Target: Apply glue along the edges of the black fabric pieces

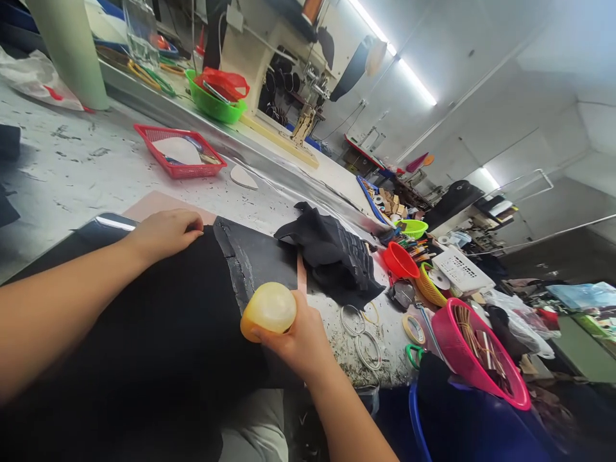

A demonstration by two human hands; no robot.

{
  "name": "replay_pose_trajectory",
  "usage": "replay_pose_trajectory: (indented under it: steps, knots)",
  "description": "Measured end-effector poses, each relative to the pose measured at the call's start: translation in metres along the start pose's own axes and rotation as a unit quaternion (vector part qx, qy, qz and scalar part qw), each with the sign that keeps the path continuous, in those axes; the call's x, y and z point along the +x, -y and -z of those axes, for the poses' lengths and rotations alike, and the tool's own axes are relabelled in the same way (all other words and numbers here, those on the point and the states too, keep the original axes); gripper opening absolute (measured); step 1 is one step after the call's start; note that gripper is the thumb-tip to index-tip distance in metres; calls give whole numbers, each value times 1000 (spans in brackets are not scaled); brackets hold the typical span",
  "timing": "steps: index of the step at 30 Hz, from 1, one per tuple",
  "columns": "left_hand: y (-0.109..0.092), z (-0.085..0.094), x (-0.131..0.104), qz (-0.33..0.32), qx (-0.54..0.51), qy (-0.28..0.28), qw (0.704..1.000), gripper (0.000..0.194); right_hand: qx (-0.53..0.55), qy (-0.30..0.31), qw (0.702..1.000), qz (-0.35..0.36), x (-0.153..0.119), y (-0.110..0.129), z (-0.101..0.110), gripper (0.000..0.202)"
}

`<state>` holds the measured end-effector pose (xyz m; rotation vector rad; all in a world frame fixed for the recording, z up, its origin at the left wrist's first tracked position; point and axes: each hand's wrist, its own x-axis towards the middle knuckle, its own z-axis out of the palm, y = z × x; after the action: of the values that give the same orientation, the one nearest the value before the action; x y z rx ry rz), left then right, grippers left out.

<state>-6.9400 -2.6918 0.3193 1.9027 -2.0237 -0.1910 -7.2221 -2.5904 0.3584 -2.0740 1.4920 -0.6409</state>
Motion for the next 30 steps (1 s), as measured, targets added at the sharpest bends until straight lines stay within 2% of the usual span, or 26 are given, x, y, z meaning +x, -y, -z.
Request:
replay_pose_trajectory:
  steps: [7,11,15,19,24,30]
  knots:
    - [4,-4,1,2,-2,1,1000,13,-23,30,998,40,-44,-18,10,48]
    - [5,-4,1,-1,-9,1,1000,13,-24,-8,999,39,-70,-31,12,49]
    - [5,-5,2,-2,-7,1,1000,13,-10,-63,996,56,-79,-39,7,51]
    - [5,-6,1,-2,-2,0,1000,14,-55,-81,992,83,-71,-35,-1,47]
    - [3,-5,0,9,-6,7,1000,14,-66,-121,989,60,-45,-26,-13,51]
    - [0,0,-4,7,-13,6,1000,11,-25,-81,996,40,-5,-17,-18,44]
